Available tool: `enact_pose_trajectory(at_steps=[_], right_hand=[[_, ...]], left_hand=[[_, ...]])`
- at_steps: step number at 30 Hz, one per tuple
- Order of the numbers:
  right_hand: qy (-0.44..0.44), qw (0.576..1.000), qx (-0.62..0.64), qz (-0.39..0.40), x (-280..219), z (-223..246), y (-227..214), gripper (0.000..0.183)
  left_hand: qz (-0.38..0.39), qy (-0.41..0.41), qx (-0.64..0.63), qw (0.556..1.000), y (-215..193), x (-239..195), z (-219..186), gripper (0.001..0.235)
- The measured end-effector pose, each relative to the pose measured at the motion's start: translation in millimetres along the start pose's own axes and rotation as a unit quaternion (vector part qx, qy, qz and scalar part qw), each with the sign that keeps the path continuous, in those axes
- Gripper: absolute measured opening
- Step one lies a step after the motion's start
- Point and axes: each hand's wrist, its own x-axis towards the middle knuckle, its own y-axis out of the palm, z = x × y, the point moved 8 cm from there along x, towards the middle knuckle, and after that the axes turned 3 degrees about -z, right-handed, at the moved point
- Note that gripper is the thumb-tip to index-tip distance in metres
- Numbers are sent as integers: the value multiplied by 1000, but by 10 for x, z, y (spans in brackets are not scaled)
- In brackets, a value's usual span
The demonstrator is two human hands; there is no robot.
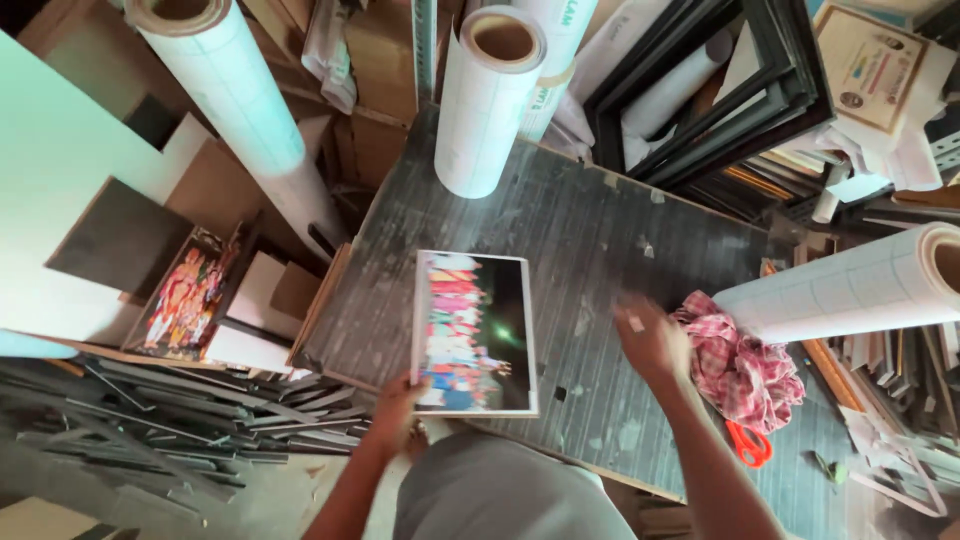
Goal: Laminating a photograph and adhering it to a backing board using adhesive, a scraper, and a roller.
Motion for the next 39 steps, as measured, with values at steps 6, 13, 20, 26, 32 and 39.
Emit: enact_pose_trajectory(at_steps=[6,13,20,26,32,39], right_hand=[[-130,978,141,-79,1490,1283,-201,37],[-158,972,111,-136,3146,2078,-107,54],[48,980,181,69,3329,1770,483,41],[-173,963,159,-132,1684,1025,4,34],[61,988,137,-26,8,-196,368,31],[52,994,84,-52,-695,-428,388,42]], left_hand=[[-64,13,-97,993,-346,-381,-387,35],[-161,27,-203,965,-341,-792,-408,41],[-189,118,-317,922,-214,-1024,-395,41],[-205,150,-323,912,-214,-1248,-734,46],[-109,140,-285,942,-104,-947,-1290,53],[1,122,-260,958,606,-399,-1627,50]])
